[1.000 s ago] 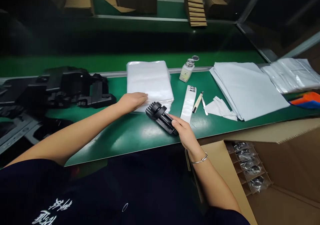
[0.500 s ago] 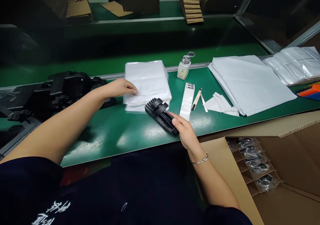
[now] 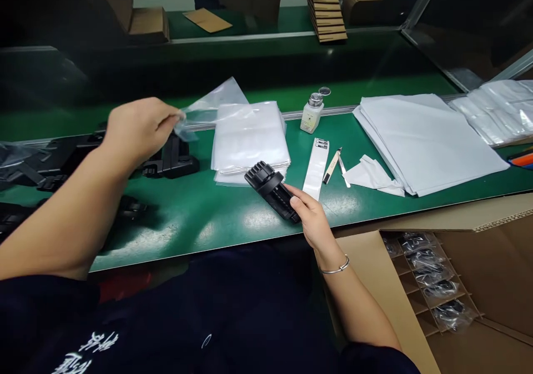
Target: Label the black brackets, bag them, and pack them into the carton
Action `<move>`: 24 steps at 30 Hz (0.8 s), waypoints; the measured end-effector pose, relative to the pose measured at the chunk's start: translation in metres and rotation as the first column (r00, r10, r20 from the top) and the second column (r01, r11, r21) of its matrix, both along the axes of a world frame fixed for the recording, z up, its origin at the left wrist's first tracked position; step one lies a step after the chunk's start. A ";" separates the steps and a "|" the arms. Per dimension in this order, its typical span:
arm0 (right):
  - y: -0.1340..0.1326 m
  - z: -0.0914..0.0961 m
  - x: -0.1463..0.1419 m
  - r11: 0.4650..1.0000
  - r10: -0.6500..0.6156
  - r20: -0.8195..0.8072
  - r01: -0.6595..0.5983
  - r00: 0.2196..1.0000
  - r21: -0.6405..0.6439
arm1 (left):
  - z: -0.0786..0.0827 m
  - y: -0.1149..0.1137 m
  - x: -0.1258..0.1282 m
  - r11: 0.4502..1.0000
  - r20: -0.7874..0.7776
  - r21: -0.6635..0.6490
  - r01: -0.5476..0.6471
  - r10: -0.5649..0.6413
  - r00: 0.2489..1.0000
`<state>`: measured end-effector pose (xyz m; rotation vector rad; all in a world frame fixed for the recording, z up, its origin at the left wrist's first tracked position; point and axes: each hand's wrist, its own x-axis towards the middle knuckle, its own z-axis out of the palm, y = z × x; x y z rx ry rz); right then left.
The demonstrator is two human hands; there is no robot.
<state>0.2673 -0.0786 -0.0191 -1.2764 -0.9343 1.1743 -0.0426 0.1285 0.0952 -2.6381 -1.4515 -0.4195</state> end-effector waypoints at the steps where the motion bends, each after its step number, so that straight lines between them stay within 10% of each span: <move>1: -0.002 0.000 0.003 0.999 -0.002 0.072 -0.001 0.997 0.039 | 0.000 -0.015 -0.004 0.999 -0.045 0.005 0.054 -0.054 0.998; 5: -0.013 0.009 0.015 0.973 -0.079 0.395 -0.016 0.915 0.232 | -0.047 -0.088 -0.006 0.804 -0.052 -0.390 0.449 -0.506 0.861; 11: -0.021 0.011 0.014 0.860 -0.262 0.660 -0.140 0.704 0.491 | -0.157 -0.162 0.017 0.703 0.048 -0.518 0.488 -0.546 0.836; 17: -0.023 -0.004 0.012 0.759 -0.345 0.620 -0.179 0.705 0.626 | -0.167 -0.146 0.029 0.876 0.039 -0.427 0.224 -0.230 0.972; 21: -0.026 -0.008 0.010 0.784 -0.270 0.488 -0.104 0.830 0.611 | -0.169 -0.139 0.028 0.846 0.090 -0.430 0.316 -0.308 0.947; 24: -0.033 -0.013 0.007 0.805 -0.280 0.388 -0.005 0.878 0.594 | -0.171 -0.123 0.026 0.899 0.039 -0.412 0.148 -0.144 0.989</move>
